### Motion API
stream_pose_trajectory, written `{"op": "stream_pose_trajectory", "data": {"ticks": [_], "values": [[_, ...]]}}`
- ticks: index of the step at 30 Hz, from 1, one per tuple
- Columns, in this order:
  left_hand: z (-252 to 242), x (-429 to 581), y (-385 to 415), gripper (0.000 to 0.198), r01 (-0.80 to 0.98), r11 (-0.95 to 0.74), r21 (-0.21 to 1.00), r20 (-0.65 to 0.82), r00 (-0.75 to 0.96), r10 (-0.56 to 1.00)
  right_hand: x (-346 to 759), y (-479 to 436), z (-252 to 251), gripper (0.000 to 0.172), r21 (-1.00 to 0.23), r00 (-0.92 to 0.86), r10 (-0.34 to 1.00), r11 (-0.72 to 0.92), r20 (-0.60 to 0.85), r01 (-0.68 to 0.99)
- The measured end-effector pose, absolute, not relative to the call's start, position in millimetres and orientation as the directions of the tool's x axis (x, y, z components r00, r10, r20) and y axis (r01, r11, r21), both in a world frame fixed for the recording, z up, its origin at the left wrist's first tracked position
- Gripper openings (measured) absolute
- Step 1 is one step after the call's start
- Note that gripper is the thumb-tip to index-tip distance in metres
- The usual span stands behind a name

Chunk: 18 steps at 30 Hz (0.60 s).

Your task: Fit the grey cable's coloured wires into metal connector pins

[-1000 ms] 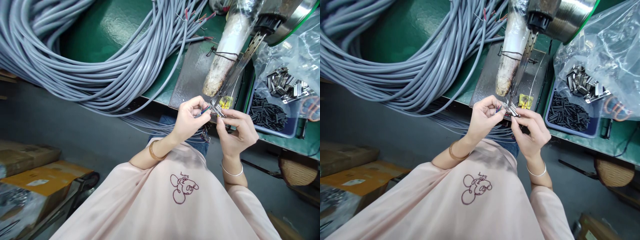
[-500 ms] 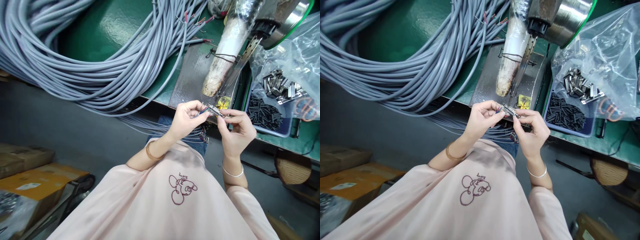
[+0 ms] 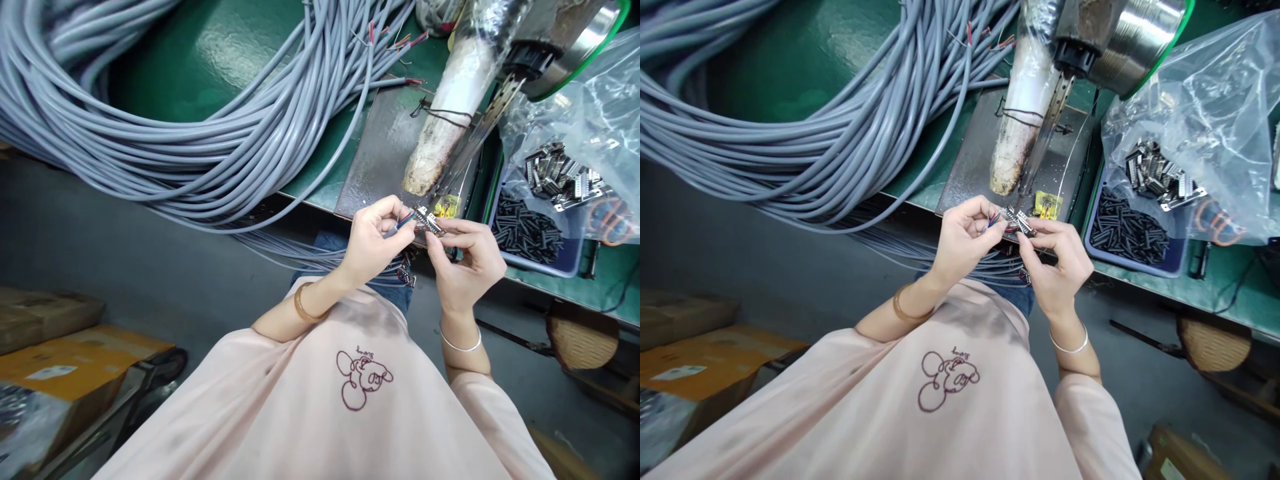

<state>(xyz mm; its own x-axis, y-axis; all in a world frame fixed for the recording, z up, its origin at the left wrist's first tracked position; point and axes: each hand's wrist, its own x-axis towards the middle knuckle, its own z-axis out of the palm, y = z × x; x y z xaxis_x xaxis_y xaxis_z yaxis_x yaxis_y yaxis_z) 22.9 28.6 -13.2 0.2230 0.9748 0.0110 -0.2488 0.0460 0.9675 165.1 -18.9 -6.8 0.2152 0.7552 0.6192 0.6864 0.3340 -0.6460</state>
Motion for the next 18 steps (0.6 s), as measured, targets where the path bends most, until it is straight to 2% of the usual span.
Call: {"op": "stream_pose_trajectory", "data": {"ticks": [9,18], "values": [[-11.4,23.4,29.9,0.020,-0.229,0.071,0.971,-0.018,0.226,0.974,165.8,-18.4,-5.9,0.016,-0.663,0.225,0.779,0.300,0.585,0.686],[-3.8,23.9,29.0,0.019,-0.181,-0.001,0.983,0.033,0.174,0.984,164.3,-15.9,-1.5,0.013,-0.595,0.198,0.744,0.312,0.638,0.741]]}}
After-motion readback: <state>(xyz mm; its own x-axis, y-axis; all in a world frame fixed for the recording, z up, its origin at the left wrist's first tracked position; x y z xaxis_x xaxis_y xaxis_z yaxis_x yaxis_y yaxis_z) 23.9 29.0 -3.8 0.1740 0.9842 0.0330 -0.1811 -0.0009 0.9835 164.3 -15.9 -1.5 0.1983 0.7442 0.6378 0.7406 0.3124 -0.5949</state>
